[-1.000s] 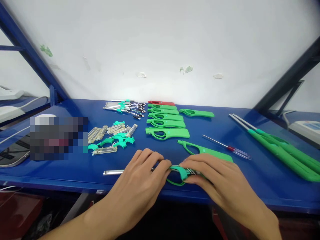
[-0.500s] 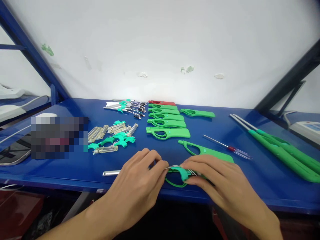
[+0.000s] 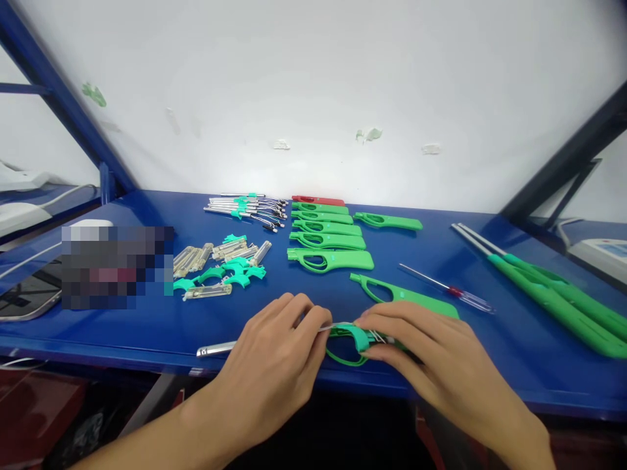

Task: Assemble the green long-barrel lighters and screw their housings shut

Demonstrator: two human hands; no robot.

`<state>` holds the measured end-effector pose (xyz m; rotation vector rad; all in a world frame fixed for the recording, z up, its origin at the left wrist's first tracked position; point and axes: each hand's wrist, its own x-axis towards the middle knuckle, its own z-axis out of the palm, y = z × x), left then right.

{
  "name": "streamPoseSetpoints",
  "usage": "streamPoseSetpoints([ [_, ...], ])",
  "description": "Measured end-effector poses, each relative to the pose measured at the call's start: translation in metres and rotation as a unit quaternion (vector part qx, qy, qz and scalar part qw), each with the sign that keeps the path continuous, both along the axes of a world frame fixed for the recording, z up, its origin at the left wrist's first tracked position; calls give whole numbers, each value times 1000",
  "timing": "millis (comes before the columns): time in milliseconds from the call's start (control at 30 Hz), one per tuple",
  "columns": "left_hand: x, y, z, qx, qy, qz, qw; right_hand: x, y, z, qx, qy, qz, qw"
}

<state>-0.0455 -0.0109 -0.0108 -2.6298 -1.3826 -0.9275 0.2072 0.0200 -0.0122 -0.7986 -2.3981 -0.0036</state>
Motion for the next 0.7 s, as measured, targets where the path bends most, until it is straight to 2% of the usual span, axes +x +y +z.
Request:
streamPoseSetpoints([
  [233, -1, -2, 3, -51, 0, -12, 999, 1, 0, -1, -5, -1, 1, 1000],
  [500, -22, -13, 22, -75, -10, 5, 997, 1, 0, -1, 0, -11, 2, 1000],
  [700, -34, -14, 18, -117, -41, -10, 992, 1, -1, -1, -1, -11, 6, 1000],
])
